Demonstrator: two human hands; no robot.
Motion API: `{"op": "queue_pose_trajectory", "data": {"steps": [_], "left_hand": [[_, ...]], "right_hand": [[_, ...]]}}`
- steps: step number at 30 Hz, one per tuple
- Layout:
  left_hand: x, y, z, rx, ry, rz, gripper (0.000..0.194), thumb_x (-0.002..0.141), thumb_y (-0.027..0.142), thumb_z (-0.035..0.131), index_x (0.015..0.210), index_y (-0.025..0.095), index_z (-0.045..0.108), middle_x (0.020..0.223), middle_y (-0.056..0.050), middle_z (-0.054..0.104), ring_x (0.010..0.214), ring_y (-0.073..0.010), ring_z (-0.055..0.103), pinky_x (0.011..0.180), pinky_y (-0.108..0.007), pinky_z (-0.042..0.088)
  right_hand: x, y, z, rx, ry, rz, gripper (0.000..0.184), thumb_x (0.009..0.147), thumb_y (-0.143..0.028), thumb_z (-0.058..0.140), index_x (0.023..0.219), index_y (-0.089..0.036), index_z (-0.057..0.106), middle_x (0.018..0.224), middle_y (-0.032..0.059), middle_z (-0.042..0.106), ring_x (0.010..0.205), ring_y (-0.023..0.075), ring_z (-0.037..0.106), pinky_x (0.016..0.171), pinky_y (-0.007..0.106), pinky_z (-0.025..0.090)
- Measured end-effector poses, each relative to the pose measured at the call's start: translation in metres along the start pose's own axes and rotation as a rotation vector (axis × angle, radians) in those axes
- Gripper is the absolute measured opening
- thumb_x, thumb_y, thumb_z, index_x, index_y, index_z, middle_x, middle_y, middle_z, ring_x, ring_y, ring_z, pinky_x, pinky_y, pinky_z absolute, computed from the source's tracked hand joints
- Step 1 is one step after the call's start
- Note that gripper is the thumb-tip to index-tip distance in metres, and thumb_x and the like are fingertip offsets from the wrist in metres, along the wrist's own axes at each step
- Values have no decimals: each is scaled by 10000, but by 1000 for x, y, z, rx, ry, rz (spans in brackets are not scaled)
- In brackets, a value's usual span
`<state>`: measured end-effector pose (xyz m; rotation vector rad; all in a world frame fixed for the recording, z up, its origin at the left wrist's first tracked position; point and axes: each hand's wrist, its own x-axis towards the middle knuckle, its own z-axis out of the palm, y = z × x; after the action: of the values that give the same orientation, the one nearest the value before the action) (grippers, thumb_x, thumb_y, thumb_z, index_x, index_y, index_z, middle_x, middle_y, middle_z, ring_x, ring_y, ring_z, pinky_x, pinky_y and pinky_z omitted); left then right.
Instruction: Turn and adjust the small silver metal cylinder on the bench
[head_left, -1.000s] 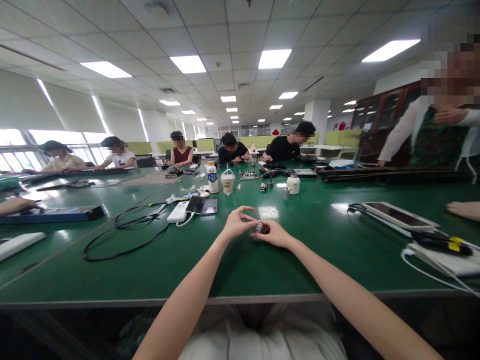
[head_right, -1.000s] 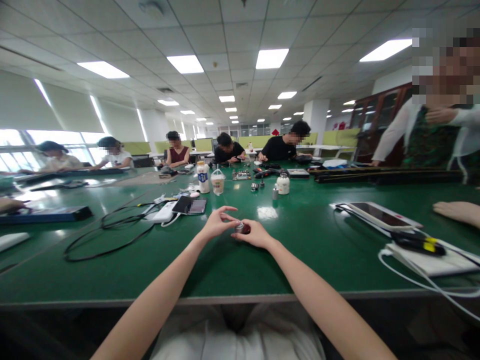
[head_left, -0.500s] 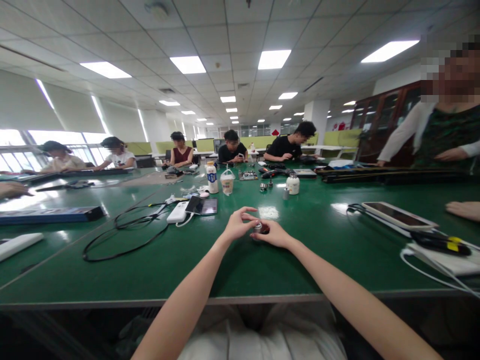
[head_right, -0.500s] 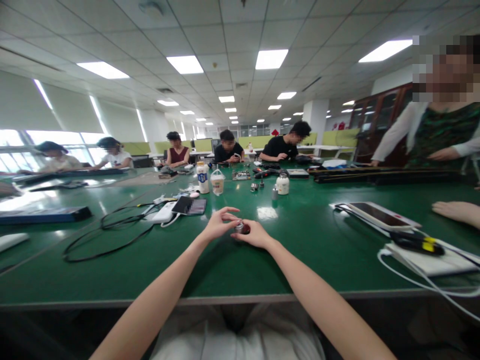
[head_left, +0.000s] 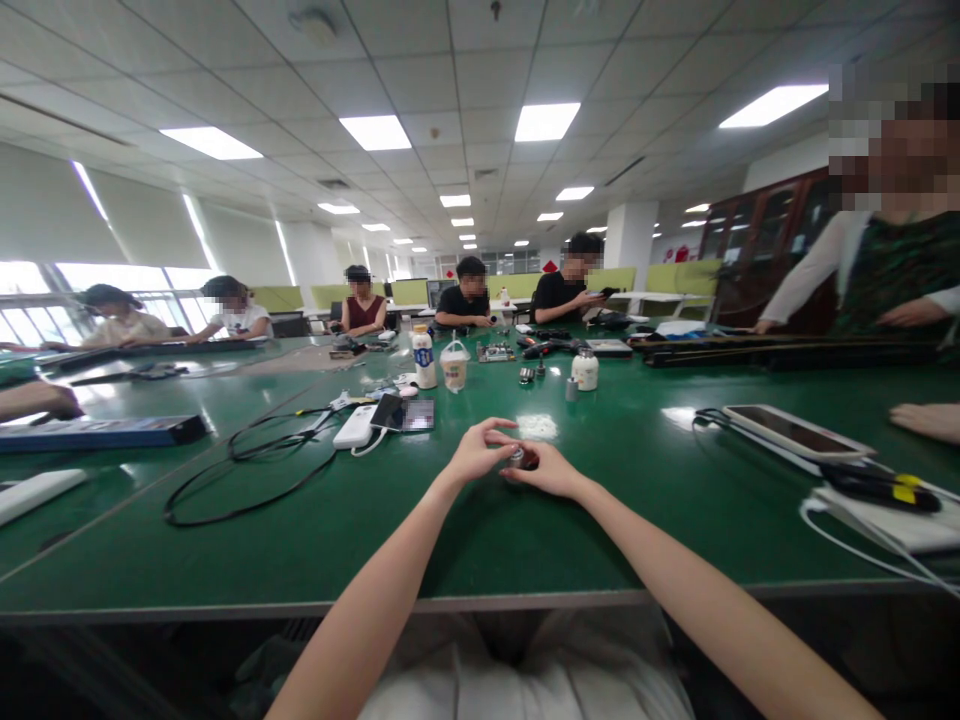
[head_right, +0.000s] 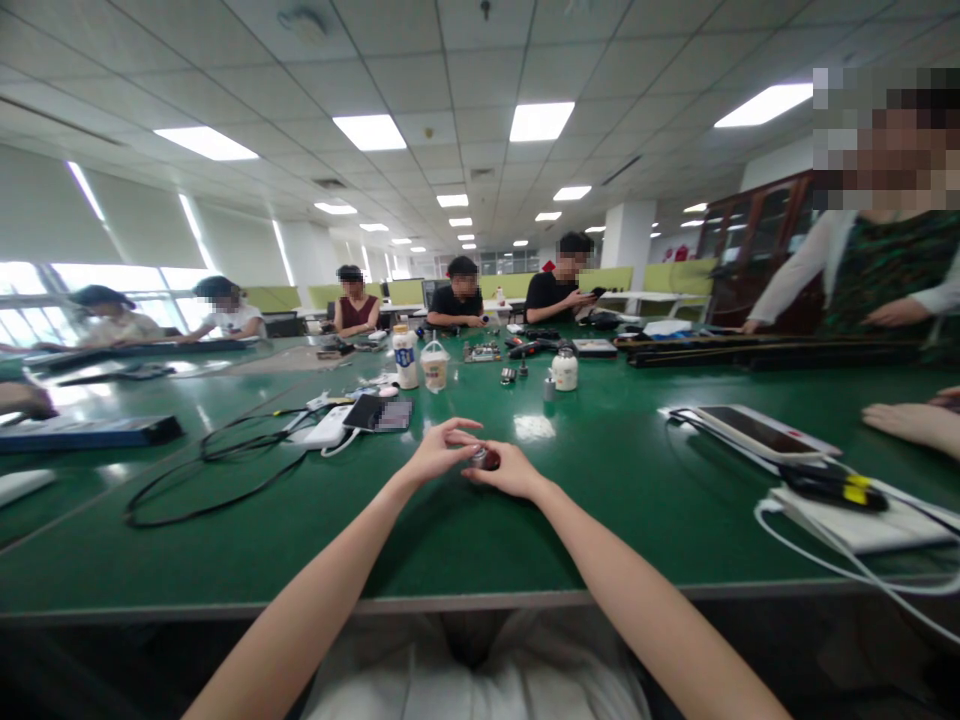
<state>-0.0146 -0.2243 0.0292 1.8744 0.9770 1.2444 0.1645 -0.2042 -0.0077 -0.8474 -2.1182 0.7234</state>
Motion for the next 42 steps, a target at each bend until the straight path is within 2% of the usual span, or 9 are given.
{"op": "queue_pose_trajectory", "data": {"steps": [5,13,21,28,32,34,36,39,42], "left_hand": [[1,-1,1,-18,-7,-17,397,700,138,742,1088,143,661,823,-73,774,838,-218,737,789,-319,566],[0,-3,0,87,93,-17,415,673,268,789,1054,153,671,727,-55,763,745,-230,731,717,-307,553],[-4,2,2,121,91,13,486,652,351,818,1069,154,666,750,-61,767,756,-238,732,745,-324,551],[-2,0,8,112,49,25,347,728,255,756,1051,152,680,829,-80,783,836,-236,742,774,-319,576],[2,1,3,164,151,36,277,799,307,693,1034,161,677,953,-86,773,933,-220,726,842,-307,557],[4,-3,-4,220,210,12,269,833,329,657,1052,172,668,1002,-86,765,987,-218,710,886,-315,536],[4,-11,-11,300,229,-41,252,819,309,681,1042,193,678,968,-71,771,979,-223,710,916,-341,515],[2,-25,-17,435,190,-134,204,787,285,729,963,185,702,894,-54,766,938,-228,707,959,-414,476],[0,-35,-18,530,137,-192,235,860,345,661,979,143,686,948,-54,734,952,-209,677,972,-465,451]], "right_hand": [[0,0,1,14,-11,-1,439,738,-443,735,1056,-148,667,786,29,688,669,166,591,611,271,457],[0,4,1,3,4,3,394,729,-475,739,950,-156,675,787,27,683,698,176,598,642,285,469],[0,1,0,-8,-5,11,363,736,-459,737,927,-156,683,744,18,673,651,163,577,619,282,462],[0,1,0,-24,-3,13,417,745,-422,734,1054,-149,669,751,20,666,640,157,562,609,275,447],[0,2,1,-25,8,24,398,724,-470,742,942,-147,660,767,26,664,666,163,575,622,274,454],[0,0,1,-26,10,26,380,718,-487,743,880,-155,651,761,21,660,678,163,579,638,275,460],[0,-2,1,-24,7,23,368,722,-495,737,853,-164,645,760,16,658,686,163,581,648,274,463],[-1,-3,0,-24,2,20,367,727,-497,729,858,-166,642,773,18,662,695,166,585,651,276,463],[-1,-4,0,-26,2,24,373,723,-492,733,875,-163,645,786,24,665,704,170,588,656,281,463]]}}
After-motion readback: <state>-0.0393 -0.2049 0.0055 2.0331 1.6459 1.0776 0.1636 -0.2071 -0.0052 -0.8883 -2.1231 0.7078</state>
